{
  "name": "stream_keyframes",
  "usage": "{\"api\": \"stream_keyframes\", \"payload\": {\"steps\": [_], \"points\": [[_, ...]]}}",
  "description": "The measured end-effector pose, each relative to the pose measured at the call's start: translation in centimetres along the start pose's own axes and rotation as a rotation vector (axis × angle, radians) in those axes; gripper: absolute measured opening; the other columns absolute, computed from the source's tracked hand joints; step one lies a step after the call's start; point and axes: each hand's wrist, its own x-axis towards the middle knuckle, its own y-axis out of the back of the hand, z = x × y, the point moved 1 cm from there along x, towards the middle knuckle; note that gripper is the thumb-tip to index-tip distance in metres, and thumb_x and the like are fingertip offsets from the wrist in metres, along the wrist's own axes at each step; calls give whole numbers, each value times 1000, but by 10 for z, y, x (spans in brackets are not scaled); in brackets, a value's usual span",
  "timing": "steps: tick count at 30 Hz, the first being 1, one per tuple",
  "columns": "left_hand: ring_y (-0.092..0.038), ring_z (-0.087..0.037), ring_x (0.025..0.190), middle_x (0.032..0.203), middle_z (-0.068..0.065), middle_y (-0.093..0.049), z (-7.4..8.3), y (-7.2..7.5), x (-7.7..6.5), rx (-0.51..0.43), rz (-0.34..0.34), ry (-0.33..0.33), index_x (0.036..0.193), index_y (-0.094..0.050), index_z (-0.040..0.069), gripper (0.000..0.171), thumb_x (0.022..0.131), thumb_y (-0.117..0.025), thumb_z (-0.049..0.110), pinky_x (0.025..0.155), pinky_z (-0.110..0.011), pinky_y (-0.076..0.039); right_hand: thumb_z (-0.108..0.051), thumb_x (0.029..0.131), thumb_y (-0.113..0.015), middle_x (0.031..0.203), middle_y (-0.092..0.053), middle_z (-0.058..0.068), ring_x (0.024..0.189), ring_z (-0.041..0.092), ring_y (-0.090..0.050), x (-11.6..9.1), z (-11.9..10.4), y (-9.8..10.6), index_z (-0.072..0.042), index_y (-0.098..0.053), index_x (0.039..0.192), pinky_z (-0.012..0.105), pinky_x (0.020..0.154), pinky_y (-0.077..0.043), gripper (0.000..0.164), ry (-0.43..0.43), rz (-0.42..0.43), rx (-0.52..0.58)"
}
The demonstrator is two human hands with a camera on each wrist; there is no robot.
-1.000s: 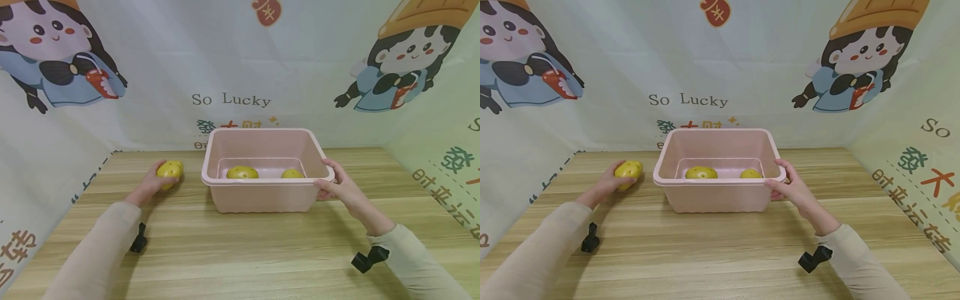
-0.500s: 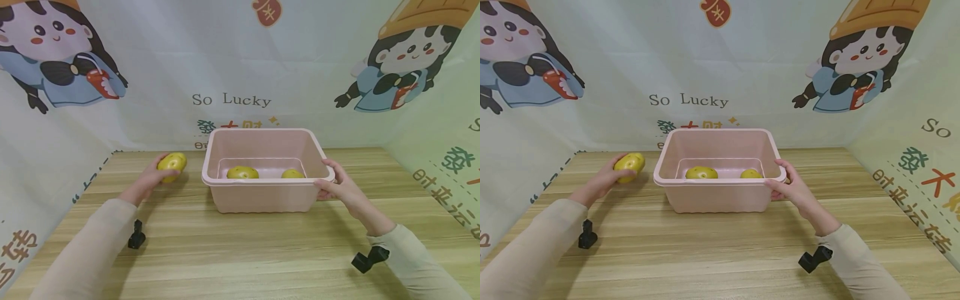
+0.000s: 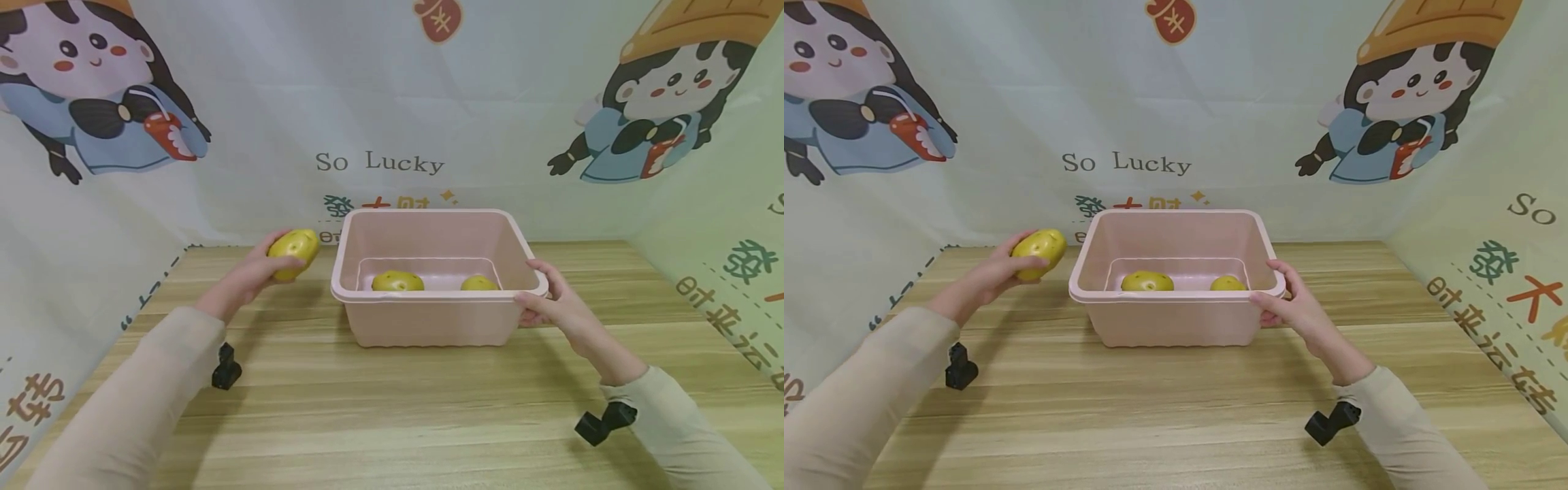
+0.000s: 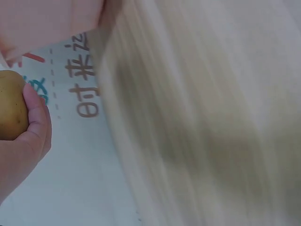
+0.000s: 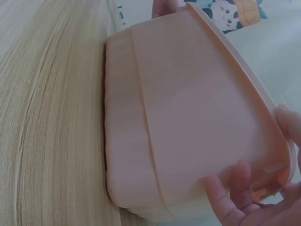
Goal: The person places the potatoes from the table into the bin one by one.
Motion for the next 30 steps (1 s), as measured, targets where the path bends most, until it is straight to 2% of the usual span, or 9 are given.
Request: {"api": "stream_keyframes", "payload": {"steps": [9,13,18,30], "points": [[-35,-28,116,142,-18,-19,33,-9,-5,-23,-22,-20,148,-8,22,81,86,-59,14,97,-44,-41,-15,92,-54,124,-34,23,68,10,-60,0,0,0,-7,-11,143,30,70,-55,67,6,1,-11],[-35,-27,115,140,-16,-21,45,-11,-8,-4,-35,-35,147,-11,23,78,86,-59,15,95,-40,-43,-16,91,-55,123,-34,24,67,10,-59,0,-1,0,-7,-12,142,30,70,-55,67,2,6,-16],[-36,-25,112,139,-16,-22,54,-12,-9,20,-50,-49,147,-11,22,78,86,-59,15,90,-37,-46,-16,91,-55,121,-35,21,67,9,-59,0,-1,1,-7,-12,143,29,70,-55,68,1,10,-15],[-34,-27,115,139,-15,-23,67,-10,-9,32,-43,-55,147,-14,22,78,85,-60,14,92,-42,-44,-16,91,-56,124,-33,24,68,10,-59,0,0,0,-7,-13,142,29,70,-55,67,2,4,-5]]}}
